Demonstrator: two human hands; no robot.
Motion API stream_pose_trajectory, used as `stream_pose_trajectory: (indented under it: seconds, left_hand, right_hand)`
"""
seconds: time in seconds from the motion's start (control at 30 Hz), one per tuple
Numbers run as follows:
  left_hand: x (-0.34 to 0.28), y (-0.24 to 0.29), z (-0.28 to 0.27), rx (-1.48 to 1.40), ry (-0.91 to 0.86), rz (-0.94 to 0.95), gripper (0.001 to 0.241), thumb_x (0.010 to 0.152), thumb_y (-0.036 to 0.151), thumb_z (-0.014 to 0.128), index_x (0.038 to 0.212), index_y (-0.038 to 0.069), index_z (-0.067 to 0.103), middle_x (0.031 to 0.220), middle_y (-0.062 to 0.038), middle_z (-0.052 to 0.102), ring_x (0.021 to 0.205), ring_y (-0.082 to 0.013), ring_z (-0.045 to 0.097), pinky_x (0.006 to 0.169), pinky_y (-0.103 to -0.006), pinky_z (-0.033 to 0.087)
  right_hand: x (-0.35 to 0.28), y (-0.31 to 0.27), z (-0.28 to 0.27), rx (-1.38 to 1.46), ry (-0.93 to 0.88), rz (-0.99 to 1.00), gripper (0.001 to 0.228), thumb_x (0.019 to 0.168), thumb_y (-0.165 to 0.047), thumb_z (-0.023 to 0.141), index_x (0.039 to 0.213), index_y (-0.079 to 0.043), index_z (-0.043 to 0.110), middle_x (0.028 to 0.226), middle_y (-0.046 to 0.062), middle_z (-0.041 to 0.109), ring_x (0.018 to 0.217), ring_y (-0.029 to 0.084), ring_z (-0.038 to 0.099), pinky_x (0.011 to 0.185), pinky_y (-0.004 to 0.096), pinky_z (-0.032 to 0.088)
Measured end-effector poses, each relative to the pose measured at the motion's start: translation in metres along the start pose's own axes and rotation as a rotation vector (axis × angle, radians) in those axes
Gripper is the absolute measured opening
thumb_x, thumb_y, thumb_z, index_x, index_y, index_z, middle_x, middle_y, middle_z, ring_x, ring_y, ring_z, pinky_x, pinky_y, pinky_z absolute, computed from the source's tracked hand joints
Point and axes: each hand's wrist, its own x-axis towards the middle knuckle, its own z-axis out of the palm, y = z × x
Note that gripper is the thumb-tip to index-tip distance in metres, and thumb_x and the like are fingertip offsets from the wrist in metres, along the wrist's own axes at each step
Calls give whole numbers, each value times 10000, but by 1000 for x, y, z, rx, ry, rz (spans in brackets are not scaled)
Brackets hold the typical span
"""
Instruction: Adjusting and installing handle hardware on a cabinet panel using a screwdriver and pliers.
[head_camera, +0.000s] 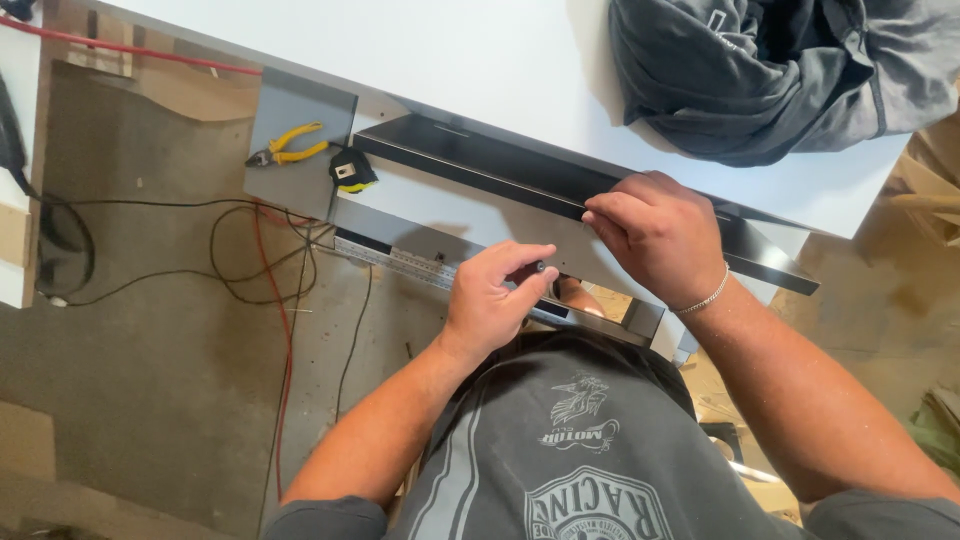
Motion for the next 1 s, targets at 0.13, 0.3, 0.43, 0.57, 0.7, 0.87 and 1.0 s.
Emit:
stream_pose_trajectory:
  seconds: [0.13, 0.3, 0.43, 0.57, 0.7, 0.87, 1.0]
  left_hand:
    - [2, 3, 1, -23, 4, 30, 238, 862, 109, 823, 1099, 111, 801, 806, -68, 722, 705, -147, 685, 670, -276, 589]
    - [3, 7, 0, -40, 6, 42, 243, 860, 71, 816, 1103, 76, 804, 812, -117, 727, 698, -202, 695, 681, -312, 588]
    - [3, 5, -1, -25, 17, 52, 246, 856, 80, 823, 1101, 86, 802, 812, -94, 727, 720, -172, 703, 683, -304, 590]
    - [2, 2, 0, -62, 12, 42, 245, 855, 69, 826, 1099, 80, 806, 818, -94, 744, 731, -169, 711, 701, -304, 597]
    - [2, 4, 1, -69, 33, 68, 236, 841, 73, 841, 1075, 82, 811, 800, -73, 753, 726, -148, 711, 707, -287, 596]
    - [0, 3, -1, -26, 50, 71, 237, 829, 102, 858, 1062, 90, 814, 788, -65, 750, 732, -134, 713, 704, -283, 594]
    - [-4, 8, -4, 45, 58, 86, 236, 826, 112, 863, 1056, 74, 821, 793, -111, 753, 725, -223, 739, 708, -323, 597]
  right_hand:
    - [2, -1, -1, 1, -6, -1, 61, 955, -166, 780, 958, -195, 727, 825, -22, 665, 787, 210, 668, 678, 328, 573]
    - [3, -1, -2, 9, 4, -4, 55, 966, -173, 788, 961, -199, 740, 818, -22, 665, 772, 205, 666, 680, 326, 576]
    - [1, 2, 1, -5, 21, -11, 57, 976, -192, 771, 960, -206, 718, 828, -22, 655, 787, 213, 665, 680, 331, 572]
    - [2, 1, 0, 6, 15, -12, 64, 970, -184, 774, 958, -211, 717, 822, -27, 650, 786, 211, 668, 685, 328, 574]
    - [2, 1, 0, -1, 28, -19, 71, 972, -182, 772, 952, -210, 711, 827, -29, 648, 787, 207, 667, 688, 323, 575]
    - [3, 0, -1, 12, 19, -15, 64, 975, -170, 765, 954, -202, 715, 827, -25, 652, 788, 210, 669, 691, 322, 575]
    - [3, 0, -2, 13, 5, -17, 60, 964, -165, 775, 964, -193, 722, 834, -11, 662, 799, 221, 678, 695, 335, 581]
